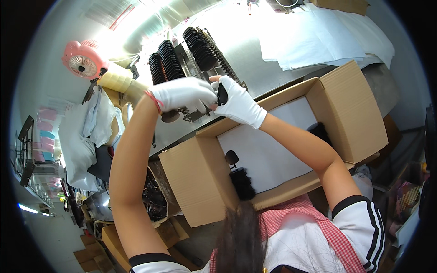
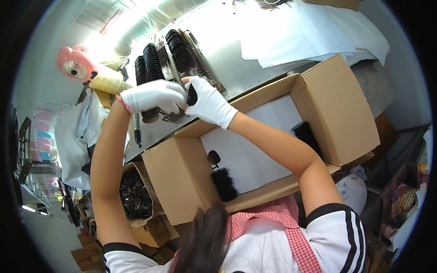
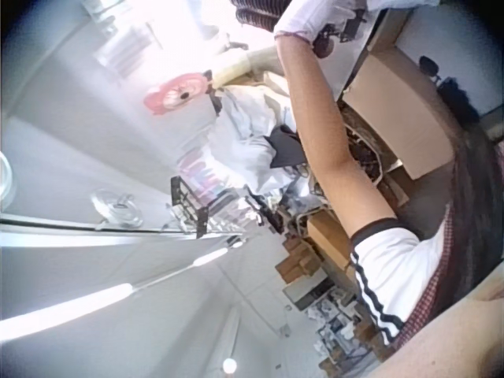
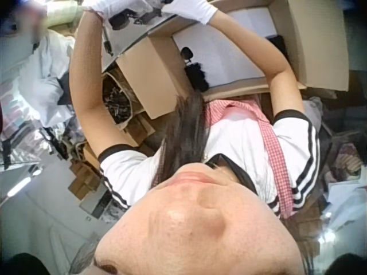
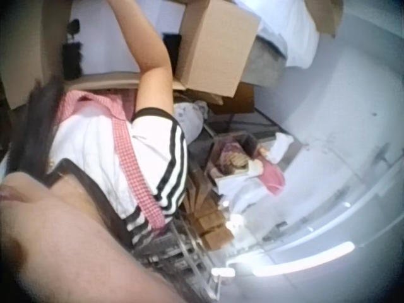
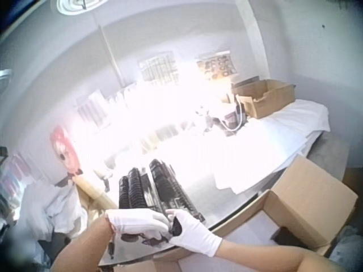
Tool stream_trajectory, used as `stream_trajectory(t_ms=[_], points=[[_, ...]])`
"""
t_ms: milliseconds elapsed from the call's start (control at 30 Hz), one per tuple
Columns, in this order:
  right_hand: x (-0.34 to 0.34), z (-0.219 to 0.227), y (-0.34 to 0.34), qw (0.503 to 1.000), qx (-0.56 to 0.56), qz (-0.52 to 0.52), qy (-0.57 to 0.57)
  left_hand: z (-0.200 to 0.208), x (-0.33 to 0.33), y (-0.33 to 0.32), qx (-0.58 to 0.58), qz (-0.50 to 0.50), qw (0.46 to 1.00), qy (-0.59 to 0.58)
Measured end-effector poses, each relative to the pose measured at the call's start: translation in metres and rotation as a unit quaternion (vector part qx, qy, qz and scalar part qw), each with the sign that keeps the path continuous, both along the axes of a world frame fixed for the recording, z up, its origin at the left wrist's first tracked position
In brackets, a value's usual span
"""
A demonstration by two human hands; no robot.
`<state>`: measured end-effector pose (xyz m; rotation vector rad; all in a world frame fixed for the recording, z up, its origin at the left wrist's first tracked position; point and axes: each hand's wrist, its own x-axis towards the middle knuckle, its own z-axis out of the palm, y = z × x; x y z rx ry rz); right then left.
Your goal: The person repeatedly picks up black sunglasses from a cardboard box, places them into a metal rack, and then removes them to return to the box. This cycle continues throughout the clip without a visible final assembly or packaging state.
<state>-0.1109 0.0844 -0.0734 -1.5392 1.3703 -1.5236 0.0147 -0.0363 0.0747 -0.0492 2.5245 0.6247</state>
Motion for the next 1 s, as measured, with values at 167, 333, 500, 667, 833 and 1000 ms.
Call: stream_trajectory(t_ms=[167,333,500,667,833,1000], points=[[-0.01,-0.001,-0.019,0.98,-0.059,-0.031,0.19,-0.042,-0.026,-0.067,-0.19,0.392,0.889,0.141],[-0.023,-0.001,-0.03,0.983,0.038,0.06,0.17,-0.08,-0.05,-0.092,-0.175,0.407,0.888,0.126],[-0.034,-0.006,-0.029,0.976,-0.005,0.119,0.18,-0.096,-0.058,-0.095,-0.135,0.46,0.874,0.082],[-0.041,-0.01,-0.03,0.972,-0.04,0.128,0.192,-0.13,-0.068,-0.107,-0.03,0.431,0.892,0.135],[-0.044,-0.003,-0.03,0.971,0.01,0.132,0.198,-0.117,-0.088,-0.088,-0.15,0.514,0.84,0.083],[-0.035,0.008,-0.023,0.984,0.152,0.088,0.019,-0.053,-0.074,-0.045,-0.445,0.373,0.815,0.005]])
